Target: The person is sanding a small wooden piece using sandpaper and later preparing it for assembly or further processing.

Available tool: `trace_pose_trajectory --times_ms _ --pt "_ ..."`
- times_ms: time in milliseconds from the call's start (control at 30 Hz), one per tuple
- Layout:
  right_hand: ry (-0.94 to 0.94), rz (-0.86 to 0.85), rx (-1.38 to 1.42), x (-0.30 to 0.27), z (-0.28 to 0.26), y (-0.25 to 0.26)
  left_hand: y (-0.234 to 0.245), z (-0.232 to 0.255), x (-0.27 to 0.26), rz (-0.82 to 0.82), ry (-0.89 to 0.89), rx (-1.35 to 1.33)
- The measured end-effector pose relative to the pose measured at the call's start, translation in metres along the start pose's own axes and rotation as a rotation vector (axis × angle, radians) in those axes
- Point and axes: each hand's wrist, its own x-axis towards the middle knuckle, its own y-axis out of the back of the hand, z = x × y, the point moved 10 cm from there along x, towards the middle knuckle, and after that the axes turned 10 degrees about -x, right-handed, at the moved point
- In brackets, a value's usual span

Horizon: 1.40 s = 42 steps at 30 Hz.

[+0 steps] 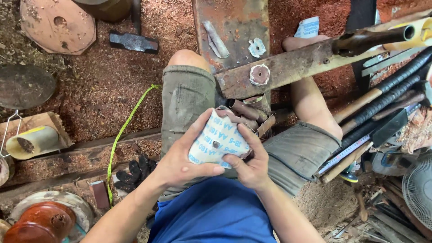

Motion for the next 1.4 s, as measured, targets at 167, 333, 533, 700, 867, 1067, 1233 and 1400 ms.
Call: trace_pose_trajectory --times_ms 167,333,533,700,867,1067,1233,1400 --pt "0.096 -0.02 -0.13 0.004 -0.011 -0.001 0.006 0.01 -0.002 0.038 -0.049 0.173" --pt "0.318 -0.104 -0.923 0.055 -0.144 -0.024 0.004 0.031 0.004 0.076 -0.007 0.427" --pt "0.084 -0.434 -1.138 0.087 -0.14 -0.035 0.005 0.03 0.006 0.081 0.117 0.602" --pt "0.103 -0.537 -1.215 0.108 -0.141 -0.036 0.008 0.036 0.007 0.091 0.168 0.723" --pt "0.053 -0.651 -0.827 0.103 -0.098 -0.024 0.002 0.063 0.002 0.075 -0.303 0.76" --pt "0.21 -0.595 -0.542 0.078 -0.064 -0.021 0.011 0.049 -0.002 -0.079 -0.549 0.578" --pt "0.243 -0.473 -0.467 0.062 -0.062 -0.018 0.013 0.041 -0.003 -0.084 -0.613 0.513" --pt "0.142 -0.25 -0.352 0.045 -0.055 -0.013 0.013 0.042 -0.006 -0.059 -0.664 0.542"
